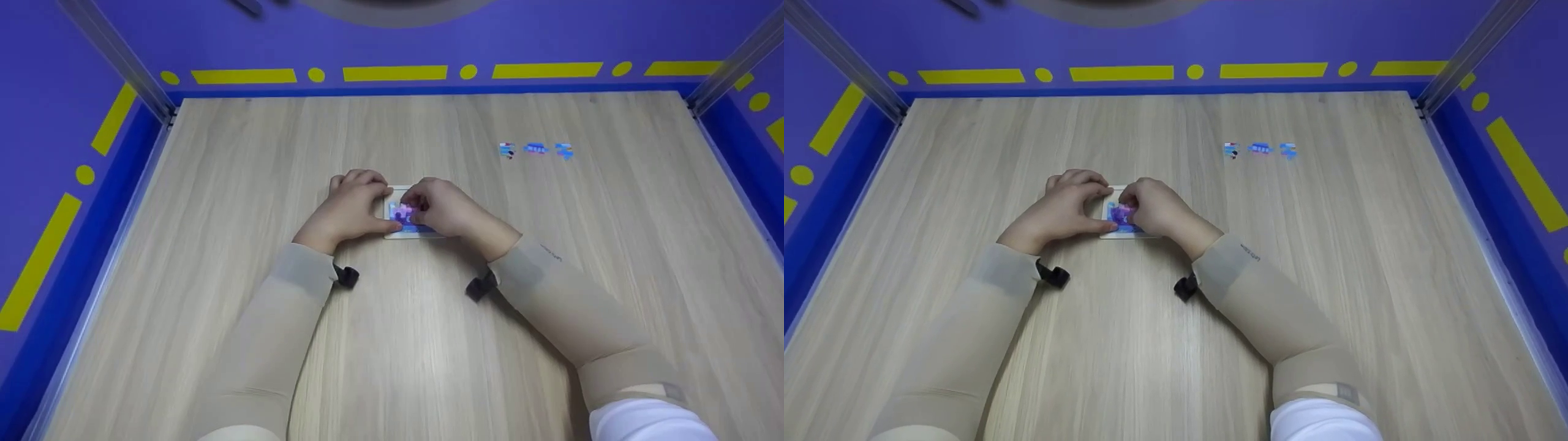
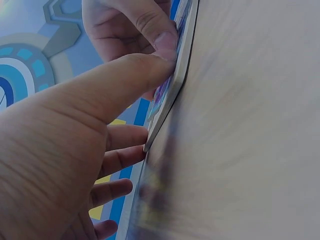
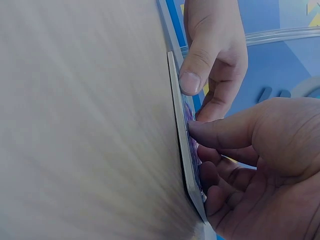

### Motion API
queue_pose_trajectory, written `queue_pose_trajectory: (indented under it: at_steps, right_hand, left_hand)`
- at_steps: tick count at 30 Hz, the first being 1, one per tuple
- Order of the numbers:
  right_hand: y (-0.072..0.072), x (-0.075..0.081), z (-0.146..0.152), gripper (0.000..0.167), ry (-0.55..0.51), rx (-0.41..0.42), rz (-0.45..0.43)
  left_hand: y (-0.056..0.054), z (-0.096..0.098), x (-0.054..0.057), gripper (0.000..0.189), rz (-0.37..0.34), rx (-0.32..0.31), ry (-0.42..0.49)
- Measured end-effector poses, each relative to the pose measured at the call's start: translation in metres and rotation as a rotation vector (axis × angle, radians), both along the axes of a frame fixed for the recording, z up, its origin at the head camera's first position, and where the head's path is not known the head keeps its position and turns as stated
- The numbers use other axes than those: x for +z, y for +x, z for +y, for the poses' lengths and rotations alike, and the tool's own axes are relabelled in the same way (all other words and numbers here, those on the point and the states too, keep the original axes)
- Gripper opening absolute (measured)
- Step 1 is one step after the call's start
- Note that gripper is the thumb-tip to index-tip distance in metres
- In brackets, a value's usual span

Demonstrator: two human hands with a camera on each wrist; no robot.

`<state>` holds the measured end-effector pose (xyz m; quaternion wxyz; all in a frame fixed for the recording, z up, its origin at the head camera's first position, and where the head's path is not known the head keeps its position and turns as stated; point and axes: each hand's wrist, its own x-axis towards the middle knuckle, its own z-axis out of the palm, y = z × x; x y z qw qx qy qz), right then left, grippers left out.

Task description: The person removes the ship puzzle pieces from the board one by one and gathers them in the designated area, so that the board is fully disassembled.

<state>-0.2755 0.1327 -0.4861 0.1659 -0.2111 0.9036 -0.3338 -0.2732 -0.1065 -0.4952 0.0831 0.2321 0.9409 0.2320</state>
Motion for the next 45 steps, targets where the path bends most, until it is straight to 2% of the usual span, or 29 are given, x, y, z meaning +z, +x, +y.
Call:
queue_pose_trajectory:
  at_steps: [12,21,45]
  right_hand:
    - [0.0011,-0.0006,0.0002,0.025,-0.053,-0.019,-0.027]
    - [0.0013,-0.0012,0.0028,0.023,-0.094,-0.015,-0.008]
    - [-0.0030,-0.0036,0.0022,0.019,-0.105,-0.036,0.001]
  left_hand:
    - [-0.0004,0.0004,-0.0002,0.076,-0.001,0.000,-0.002]
    - [-0.0013,0.0006,-0.0008,0.076,-0.010,-0.004,0.003]
    - [-0.0010,0.0000,-0.0007,0.074,-0.010,-0.005,-0.007]
